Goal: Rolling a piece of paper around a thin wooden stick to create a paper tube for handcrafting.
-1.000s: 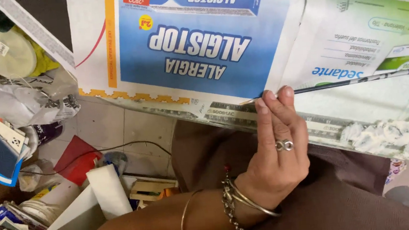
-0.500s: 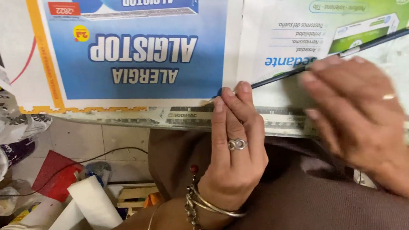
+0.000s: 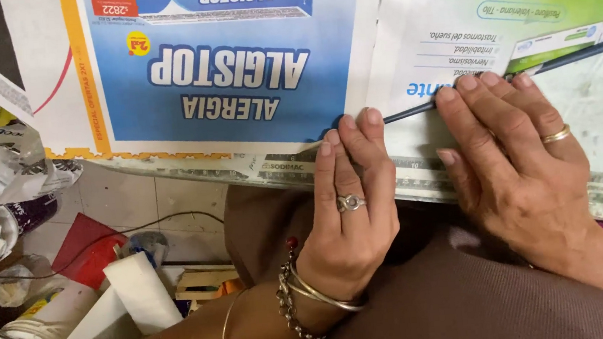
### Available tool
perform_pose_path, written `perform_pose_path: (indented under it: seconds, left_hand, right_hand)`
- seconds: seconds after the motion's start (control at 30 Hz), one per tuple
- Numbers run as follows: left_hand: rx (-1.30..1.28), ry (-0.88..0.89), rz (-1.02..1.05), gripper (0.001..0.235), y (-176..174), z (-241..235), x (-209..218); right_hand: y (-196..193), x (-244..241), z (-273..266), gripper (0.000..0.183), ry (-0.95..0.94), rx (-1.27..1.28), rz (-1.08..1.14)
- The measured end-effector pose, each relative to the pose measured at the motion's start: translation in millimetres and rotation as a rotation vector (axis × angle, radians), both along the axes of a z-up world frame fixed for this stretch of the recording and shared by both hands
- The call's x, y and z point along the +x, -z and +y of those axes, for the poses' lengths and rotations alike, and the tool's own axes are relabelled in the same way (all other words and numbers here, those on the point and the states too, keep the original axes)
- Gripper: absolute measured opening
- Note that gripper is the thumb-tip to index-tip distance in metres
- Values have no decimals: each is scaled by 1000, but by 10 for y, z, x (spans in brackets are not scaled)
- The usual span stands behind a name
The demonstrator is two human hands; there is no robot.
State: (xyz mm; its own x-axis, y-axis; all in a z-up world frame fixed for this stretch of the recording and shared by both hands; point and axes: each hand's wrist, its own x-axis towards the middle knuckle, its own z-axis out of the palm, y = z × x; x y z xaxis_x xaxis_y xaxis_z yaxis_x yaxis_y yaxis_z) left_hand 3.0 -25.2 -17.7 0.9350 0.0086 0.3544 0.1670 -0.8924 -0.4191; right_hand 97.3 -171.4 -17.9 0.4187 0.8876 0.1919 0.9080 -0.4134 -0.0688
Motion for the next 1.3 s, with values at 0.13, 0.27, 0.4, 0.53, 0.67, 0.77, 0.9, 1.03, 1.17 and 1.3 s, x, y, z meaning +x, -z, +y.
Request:
perform_pose_path:
  seconds: [0.13, 0.27, 0.4, 0.53, 0.67, 0.77, 0.9, 1.03, 1.17, 1.3]
  left_hand:
    - [-9, -17, -10, 33, 16, 2, 3]
    - [-94, -41, -22, 25, 10, -1, 8]
    - [-201, -25, -12, 21, 21, 0, -1]
    - [-276, -47, 56, 54, 60, -36, -41]
    - [-287, -59, 68, 57, 63, -6, -39]
    - [-364, -66, 72, 58, 80, 4, -51]
    - [-301, -43, 158, 61, 105, 6, -68]
    - [-255, -9, 229, 74, 69, 16, -88]
    - [-288, 70, 176, 51, 27, 38, -135]
    - [-365, 126, 220, 48, 54, 35, -150]
  right_hand:
    - [29, 17, -11, 38, 2, -32, 36]
    - [31, -1, -28, 37, 64, -14, 57]
    - [39, 21, -6, 42, 0, -38, -40]
    - [27, 16, 24, 52, 6, -84, -161]
    - [39, 16, 49, 54, 24, -86, -187]
    - [18, 12, 72, 53, 20, -90, -162]
    - [4, 36, 78, 39, -13, -87, -145]
    - [86, 60, -18, 51, -41, -161, -251]
    - [54, -85, -98, 47, 1, -227, -323]
    - [50, -178, -100, 46, 12, -187, -214]
